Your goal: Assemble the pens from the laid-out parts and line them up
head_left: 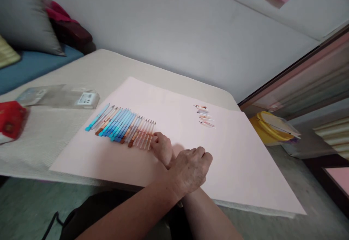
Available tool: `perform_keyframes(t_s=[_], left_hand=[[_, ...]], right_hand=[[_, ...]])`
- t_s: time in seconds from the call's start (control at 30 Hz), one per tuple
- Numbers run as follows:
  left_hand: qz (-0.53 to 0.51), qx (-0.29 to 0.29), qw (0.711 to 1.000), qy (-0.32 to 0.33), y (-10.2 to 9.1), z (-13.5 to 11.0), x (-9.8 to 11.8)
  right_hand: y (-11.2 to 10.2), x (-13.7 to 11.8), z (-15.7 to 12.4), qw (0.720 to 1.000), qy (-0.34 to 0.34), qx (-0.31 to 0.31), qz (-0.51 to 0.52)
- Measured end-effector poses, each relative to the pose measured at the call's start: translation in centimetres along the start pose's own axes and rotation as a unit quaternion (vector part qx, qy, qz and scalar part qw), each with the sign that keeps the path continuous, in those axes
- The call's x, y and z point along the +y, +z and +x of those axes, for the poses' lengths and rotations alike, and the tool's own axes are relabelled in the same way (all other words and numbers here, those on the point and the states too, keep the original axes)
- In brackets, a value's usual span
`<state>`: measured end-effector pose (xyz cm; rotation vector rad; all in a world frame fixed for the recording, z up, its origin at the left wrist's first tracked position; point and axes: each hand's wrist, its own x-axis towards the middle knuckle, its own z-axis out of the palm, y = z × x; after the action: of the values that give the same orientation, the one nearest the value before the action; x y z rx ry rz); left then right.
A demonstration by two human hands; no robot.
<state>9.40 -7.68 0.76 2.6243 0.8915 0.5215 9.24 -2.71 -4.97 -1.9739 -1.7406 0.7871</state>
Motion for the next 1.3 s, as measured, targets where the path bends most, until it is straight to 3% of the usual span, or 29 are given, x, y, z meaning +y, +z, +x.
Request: perform_keyframes(t_s=[0.17, 0.6, 0.77, 0.93, 1.3], left_hand=[[0.002, -0.017, 1.0, -0.007, -0.2, 0.1, 0.1], [0.01, 0.003, 1.0, 0.002, 0.0, 0.0, 0.1], [0.036, -0.023, 0.999, -0.005, -0.3, 0.0, 0.2], [0.061, 0.011, 0.998, 0.016, 0.5, 0.0, 0.1], [0.108, 0.009, 0.993, 0.037, 1.4, -0.1, -0.3]], right_hand=[[0.1, 0.0, 0.0, 1.0, 0.003, 0.001, -0.002], [0.3, 0.2, 0.1, 1.0, -0.006, 0.003, 0.0], [0.5, 0.4, 0.3, 1.0, -0.008, 0.012, 0.002], [0.8, 1.2, 0.6, 1.0, -0.025, 0.008, 0.004], [0.2, 1.8, 0.7, 1.0, -0.021, -0.002, 0.021]])
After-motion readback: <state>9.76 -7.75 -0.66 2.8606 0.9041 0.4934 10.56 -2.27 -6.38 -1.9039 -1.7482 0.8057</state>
